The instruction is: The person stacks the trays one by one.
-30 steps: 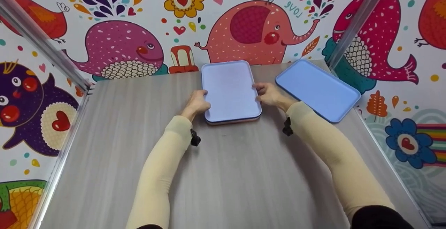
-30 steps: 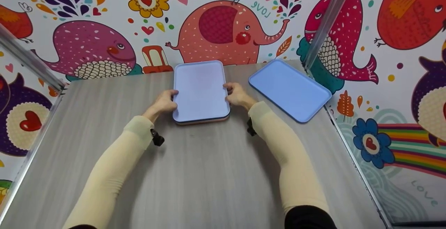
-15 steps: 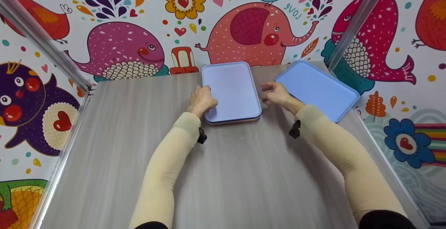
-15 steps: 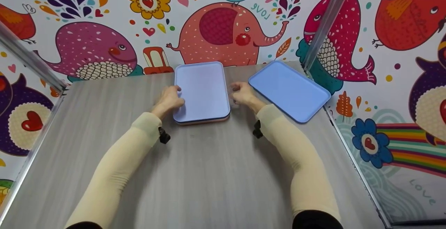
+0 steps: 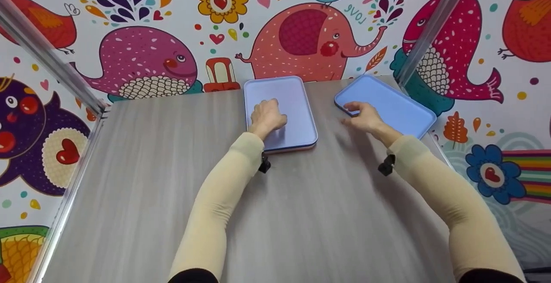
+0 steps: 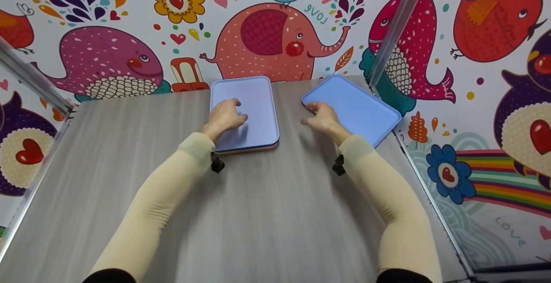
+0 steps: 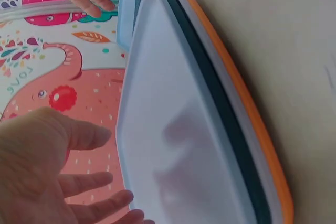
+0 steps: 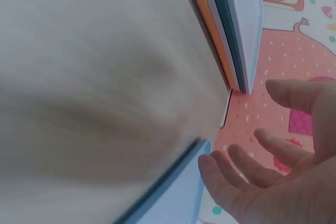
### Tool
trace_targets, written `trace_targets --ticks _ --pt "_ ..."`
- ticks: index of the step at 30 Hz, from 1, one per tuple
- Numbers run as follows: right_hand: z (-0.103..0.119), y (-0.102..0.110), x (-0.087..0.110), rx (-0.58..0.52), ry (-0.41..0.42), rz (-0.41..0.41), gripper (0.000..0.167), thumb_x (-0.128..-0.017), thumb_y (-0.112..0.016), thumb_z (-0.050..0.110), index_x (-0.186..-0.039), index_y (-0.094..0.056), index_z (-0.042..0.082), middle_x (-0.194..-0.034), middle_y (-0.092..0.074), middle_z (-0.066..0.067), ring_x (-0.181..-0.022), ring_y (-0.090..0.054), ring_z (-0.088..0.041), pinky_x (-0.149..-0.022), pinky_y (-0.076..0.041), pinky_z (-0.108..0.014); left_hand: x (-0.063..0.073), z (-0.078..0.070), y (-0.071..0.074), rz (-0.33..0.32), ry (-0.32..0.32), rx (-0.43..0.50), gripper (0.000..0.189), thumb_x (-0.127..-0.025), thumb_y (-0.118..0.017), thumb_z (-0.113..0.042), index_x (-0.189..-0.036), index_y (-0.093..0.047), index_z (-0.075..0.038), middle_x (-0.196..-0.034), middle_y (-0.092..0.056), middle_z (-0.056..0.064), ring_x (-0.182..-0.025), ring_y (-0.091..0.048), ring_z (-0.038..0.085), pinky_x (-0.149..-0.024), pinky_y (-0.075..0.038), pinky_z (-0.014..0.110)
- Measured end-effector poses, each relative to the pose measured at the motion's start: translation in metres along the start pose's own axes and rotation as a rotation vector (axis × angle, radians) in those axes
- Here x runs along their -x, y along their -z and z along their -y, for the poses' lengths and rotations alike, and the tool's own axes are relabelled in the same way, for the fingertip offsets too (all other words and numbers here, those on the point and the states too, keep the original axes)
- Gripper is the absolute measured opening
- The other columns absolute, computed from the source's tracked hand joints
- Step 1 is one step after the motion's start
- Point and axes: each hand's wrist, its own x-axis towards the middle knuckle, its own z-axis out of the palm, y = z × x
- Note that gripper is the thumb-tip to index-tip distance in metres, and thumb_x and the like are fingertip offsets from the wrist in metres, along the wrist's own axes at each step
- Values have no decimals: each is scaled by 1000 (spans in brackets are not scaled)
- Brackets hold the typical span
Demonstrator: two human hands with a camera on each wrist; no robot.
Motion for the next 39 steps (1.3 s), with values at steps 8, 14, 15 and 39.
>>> trace_targets --ticks 8,14,15,39 --pt "-20 33 20 -67 -35 -63 67 -106 -75 22 -165 -51 1 -175 -45 -28 -156 -54 -47 -120 -56 -49 -9 -26 -16 -14 9 17 37 -98 -73 -27 -129 -73 -5 -131 -74 18 -128 -66 41 -105 -60 57" --pt "-45 60 36 -190 -159 -80 79 -108 -74 26 -174 -36 5 -183 -29 -27 -156 -49 -42 -110 -62 -33 -19 -45 -31 -50 -8 106 39 -98 -73 -24 -132 -72 -4 -130 -74 19 -124 -71 40 -106 -62 53" --pt "-50 63 39 -209 -181 -85 81 -108 -74 26 -176 -34 6 -184 -26 -28 -157 -47 -42 -113 -61 -36 -21 -48 -34 -58 -11 127 40 -98 -74 -23 -133 -72 -3 -130 -75 19 -123 -72 39 -106 -62 52" --pt "-137 88 64 -411 -539 -327 99 -103 -72 0 -181 -12 11 -188 -20 -22 -160 -42 -39 -122 -55 -48 -27 -132 -86 3 104 305 30 -99 -78 -18 -127 -77 -6 -125 -77 12 -112 -70 27 -104 -62 43"
